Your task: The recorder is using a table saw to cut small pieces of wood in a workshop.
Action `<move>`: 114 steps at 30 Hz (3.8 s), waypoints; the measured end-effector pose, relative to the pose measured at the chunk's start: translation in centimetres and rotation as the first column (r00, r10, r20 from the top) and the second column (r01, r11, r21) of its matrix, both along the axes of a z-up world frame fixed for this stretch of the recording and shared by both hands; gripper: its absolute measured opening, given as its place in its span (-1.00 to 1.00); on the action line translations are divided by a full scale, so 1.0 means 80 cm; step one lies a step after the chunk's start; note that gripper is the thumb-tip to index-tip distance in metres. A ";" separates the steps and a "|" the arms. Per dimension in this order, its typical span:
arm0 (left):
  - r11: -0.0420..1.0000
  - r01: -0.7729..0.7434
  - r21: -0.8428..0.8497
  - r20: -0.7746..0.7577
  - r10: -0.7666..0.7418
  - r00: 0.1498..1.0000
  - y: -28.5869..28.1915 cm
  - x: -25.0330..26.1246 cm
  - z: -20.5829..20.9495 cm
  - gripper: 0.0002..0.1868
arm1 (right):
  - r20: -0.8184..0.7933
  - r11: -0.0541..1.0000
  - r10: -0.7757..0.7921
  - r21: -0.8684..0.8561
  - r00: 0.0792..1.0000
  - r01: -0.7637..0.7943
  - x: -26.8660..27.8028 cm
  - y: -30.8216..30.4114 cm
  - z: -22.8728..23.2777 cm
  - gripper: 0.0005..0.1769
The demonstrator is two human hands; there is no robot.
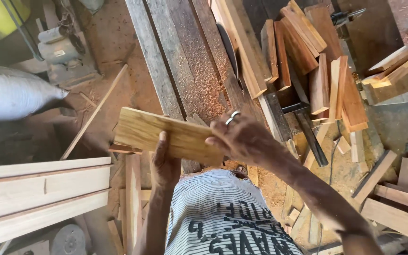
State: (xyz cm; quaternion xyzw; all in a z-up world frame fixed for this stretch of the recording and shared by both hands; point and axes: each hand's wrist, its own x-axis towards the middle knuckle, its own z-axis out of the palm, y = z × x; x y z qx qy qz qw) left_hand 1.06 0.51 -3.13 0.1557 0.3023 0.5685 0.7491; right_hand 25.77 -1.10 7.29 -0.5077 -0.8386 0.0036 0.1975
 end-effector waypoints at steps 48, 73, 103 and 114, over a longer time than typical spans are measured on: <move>0.926 0.279 -0.254 -0.865 -0.346 0.363 -0.014 0.395 -0.147 -0.17 | -0.117 0.185 -0.972 -0.916 0.205 0.355 0.153 -0.473 -0.152 -0.32; 0.932 0.352 0.090 -0.786 -0.150 0.600 0.034 0.378 -0.284 -0.35 | -0.488 0.585 -0.799 -0.765 0.352 0.268 0.142 -0.334 -0.139 -0.41; 0.951 0.307 0.024 -0.886 -0.122 0.447 0.085 0.391 -0.304 -0.40 | -0.408 0.553 -0.813 -0.766 0.416 0.327 0.131 -0.292 -0.154 -0.42; 0.990 0.127 0.059 -0.874 -0.010 0.485 0.087 0.396 -0.281 -0.52 | -0.389 0.539 -0.819 -0.773 0.422 0.335 0.131 -0.271 -0.147 -0.41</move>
